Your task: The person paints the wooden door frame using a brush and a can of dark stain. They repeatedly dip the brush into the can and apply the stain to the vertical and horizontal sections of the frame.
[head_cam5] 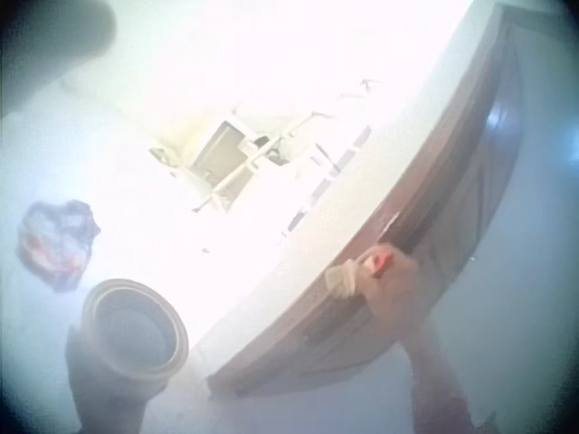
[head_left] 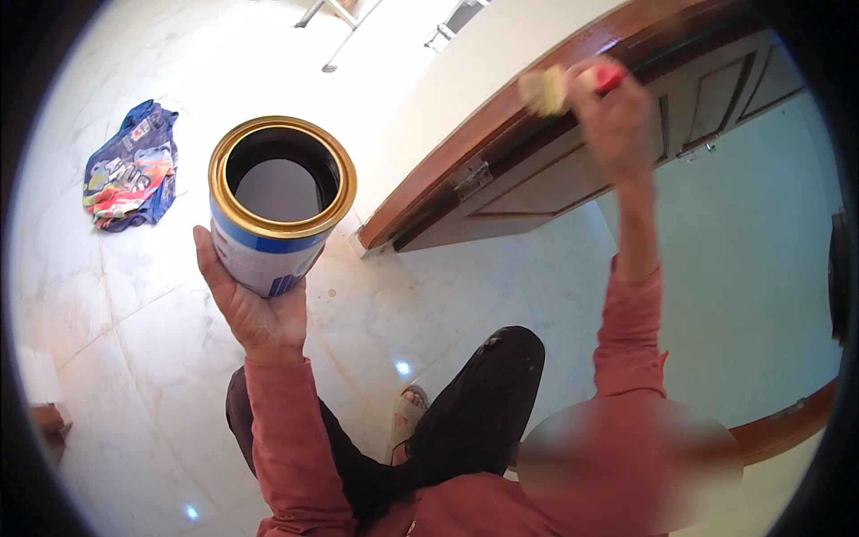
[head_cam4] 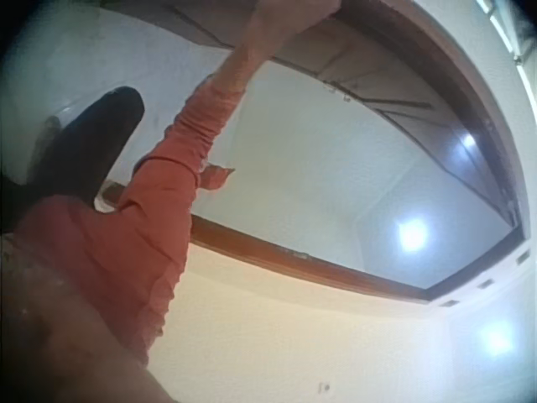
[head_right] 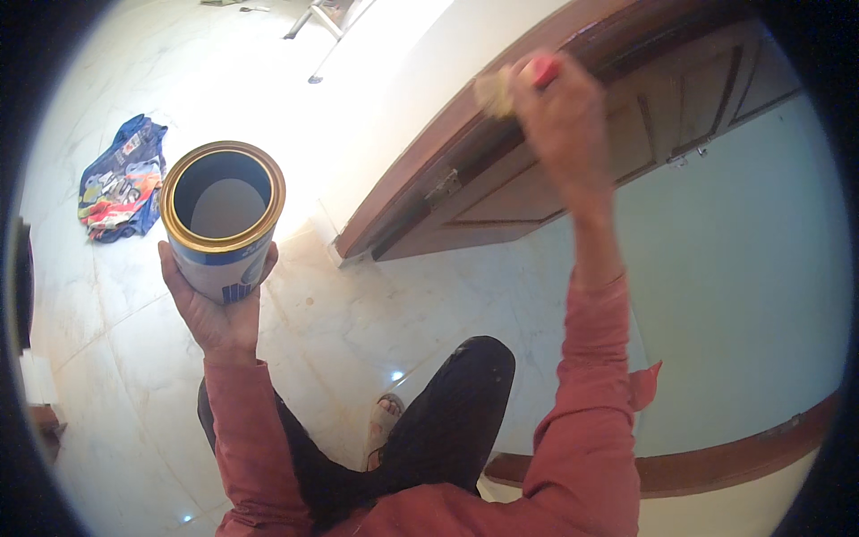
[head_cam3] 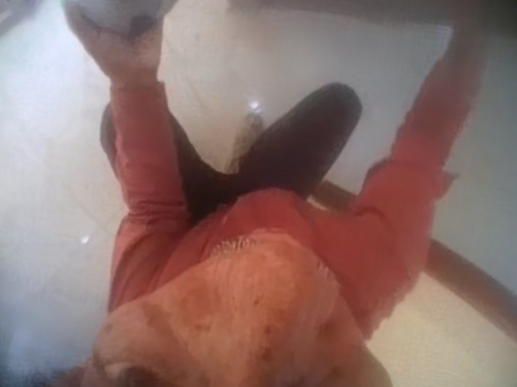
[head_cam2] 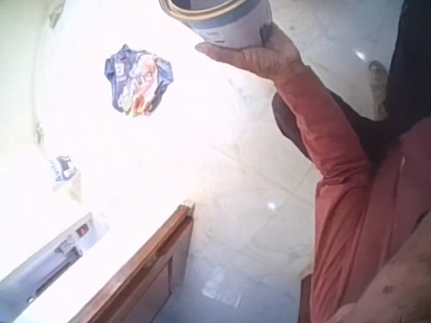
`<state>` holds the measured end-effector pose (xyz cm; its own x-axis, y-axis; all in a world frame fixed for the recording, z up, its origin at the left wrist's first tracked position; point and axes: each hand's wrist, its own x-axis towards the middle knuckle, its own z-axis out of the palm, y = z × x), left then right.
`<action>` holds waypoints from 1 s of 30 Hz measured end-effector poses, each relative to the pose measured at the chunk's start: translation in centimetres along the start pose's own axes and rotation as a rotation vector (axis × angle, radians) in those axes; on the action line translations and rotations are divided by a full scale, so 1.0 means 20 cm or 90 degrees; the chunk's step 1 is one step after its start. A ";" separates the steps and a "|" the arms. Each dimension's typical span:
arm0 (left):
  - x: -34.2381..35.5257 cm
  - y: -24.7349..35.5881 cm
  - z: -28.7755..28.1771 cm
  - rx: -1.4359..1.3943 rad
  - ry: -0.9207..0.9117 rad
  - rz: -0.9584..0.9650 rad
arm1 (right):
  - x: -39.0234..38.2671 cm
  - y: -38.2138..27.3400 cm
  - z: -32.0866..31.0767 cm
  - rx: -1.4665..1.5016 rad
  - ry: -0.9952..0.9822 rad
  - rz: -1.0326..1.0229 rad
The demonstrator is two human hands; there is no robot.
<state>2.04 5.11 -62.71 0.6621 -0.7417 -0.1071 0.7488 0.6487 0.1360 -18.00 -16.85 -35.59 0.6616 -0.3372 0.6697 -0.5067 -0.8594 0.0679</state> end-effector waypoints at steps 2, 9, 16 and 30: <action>-0.01 -0.01 0.00 0.015 0.006 -0.002 | 0.20 0.09 -0.21 -0.135 0.007 0.037; -0.02 -0.03 0.03 -0.012 -0.027 -0.034 | 0.54 -0.19 -0.49 -0.441 0.239 -0.134; -0.06 -0.01 0.07 0.027 0.002 -0.022 | 0.04 -0.12 0.01 -0.580 -0.049 -0.315; -0.04 -0.03 0.06 0.056 -0.010 -0.040 | 0.60 0.02 -0.62 -0.356 0.015 -0.087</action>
<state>1.00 4.99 -61.45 0.6132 -0.7832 -0.1025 0.7824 0.5845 0.2150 -17.14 -16.46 -18.47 0.7320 -0.2236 0.6436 -0.6374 -0.5583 0.5310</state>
